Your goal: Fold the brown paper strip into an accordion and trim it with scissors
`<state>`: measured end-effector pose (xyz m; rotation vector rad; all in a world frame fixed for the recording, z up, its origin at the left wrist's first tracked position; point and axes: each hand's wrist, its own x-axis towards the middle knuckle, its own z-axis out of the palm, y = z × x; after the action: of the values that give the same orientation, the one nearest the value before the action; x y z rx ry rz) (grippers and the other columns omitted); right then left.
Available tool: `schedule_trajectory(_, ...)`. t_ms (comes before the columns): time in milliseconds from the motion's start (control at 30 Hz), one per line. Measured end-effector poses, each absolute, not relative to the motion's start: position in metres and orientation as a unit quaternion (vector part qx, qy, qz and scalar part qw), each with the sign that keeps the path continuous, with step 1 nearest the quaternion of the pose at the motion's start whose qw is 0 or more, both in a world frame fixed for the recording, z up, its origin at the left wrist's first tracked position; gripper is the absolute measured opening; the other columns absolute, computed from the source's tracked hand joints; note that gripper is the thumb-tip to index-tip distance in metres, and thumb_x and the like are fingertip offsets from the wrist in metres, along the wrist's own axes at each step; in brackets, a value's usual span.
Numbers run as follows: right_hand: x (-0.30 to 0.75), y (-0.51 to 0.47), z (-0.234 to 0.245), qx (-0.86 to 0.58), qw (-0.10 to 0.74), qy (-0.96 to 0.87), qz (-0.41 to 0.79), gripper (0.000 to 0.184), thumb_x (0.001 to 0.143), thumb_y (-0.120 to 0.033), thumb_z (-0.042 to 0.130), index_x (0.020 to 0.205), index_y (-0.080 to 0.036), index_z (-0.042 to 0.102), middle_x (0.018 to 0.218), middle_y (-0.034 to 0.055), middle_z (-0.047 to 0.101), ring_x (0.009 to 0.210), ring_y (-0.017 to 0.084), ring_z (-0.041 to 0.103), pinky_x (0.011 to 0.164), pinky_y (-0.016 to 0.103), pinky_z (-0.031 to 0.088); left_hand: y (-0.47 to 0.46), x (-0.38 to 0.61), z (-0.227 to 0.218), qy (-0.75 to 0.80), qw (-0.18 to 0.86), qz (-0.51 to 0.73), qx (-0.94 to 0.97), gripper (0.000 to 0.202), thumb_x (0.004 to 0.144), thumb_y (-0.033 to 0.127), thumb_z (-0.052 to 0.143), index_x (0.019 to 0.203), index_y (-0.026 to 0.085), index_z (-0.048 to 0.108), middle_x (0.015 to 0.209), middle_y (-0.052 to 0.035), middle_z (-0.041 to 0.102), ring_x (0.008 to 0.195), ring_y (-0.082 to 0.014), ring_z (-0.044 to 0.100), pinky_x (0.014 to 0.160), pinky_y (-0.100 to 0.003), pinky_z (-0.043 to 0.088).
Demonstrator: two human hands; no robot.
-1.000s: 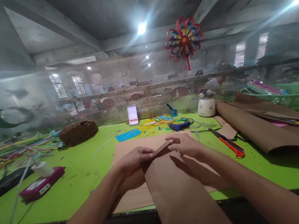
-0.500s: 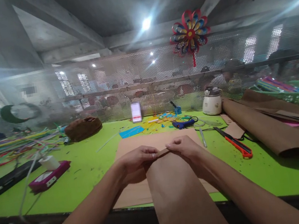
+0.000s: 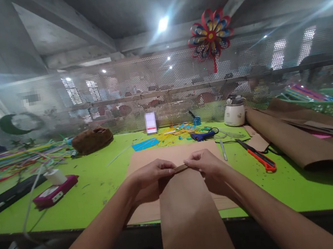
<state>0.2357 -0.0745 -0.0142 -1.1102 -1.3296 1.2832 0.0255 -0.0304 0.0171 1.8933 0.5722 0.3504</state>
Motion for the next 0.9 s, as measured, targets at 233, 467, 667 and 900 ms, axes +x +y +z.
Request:
schedule_trajectory(233, 0.22, -0.096, -0.006, -0.388, 0.416, -0.537, 0.623, 0.033, 0.066, -0.043, 0.071, 0.068, -0.015, 0.055, 0.055, -0.0027, 0.049, 0.045, 0.007, 0.04, 0.044, 0.021, 0.026, -0.031, 0.025, 0.018, 0.238, 0.516, 0.122, 0.814, 0.031, 0.077, 0.045, 0.057, 0.075, 0.014, 0.061, 0.067, 0.0001, 0.051, 0.063, -0.0116, 0.042, 0.062, -0.024, 0.034)
schedule_trajectory(467, 0.224, -0.096, -0.005, -0.388, 0.419, -0.534, 0.624, 0.031, 0.068, -0.04, 0.07, 0.062, -0.015, 0.052, 0.049, -0.0052, 0.045, 0.04, 0.006, 0.035, 0.041, 0.021, 0.022, -0.033, 0.028, 0.02, 0.232, 0.491, 0.128, 0.83, 0.032, 0.079, 0.045, 0.054, 0.079, 0.014, 0.062, 0.071, -0.0016, 0.055, 0.064, -0.0122, 0.045, 0.062, -0.024, 0.035)
schedule_trajectory(667, 0.227, -0.096, -0.005, -0.38, 0.423, -0.527, 0.631, 0.032, 0.068, -0.039, 0.07, 0.061, -0.016, 0.05, 0.048, -0.005, 0.045, 0.039, 0.007, 0.037, 0.041, 0.022, 0.024, -0.024, 0.018, 0.019, 0.275, 0.397, 0.113, 0.869, 0.032, 0.08, 0.042, 0.051, 0.063, 0.015, 0.055, 0.055, 0.0011, 0.05, 0.05, -0.0095, 0.041, 0.052, -0.022, 0.031)
schedule_trajectory(900, 0.229, -0.099, -0.003, -0.36, 0.42, -0.52, 0.651, 0.032, 0.07, -0.039, 0.07, 0.063, -0.016, 0.048, 0.049, -0.0051, 0.046, 0.039, 0.006, 0.037, 0.04, 0.021, 0.023, -0.023, 0.016, 0.021, 0.266, 0.394, 0.091, 0.875, 0.035, 0.081, 0.045, 0.05, 0.062, 0.016, 0.053, 0.046, 0.0031, 0.045, 0.043, -0.0081, 0.039, 0.046, -0.021, 0.029)
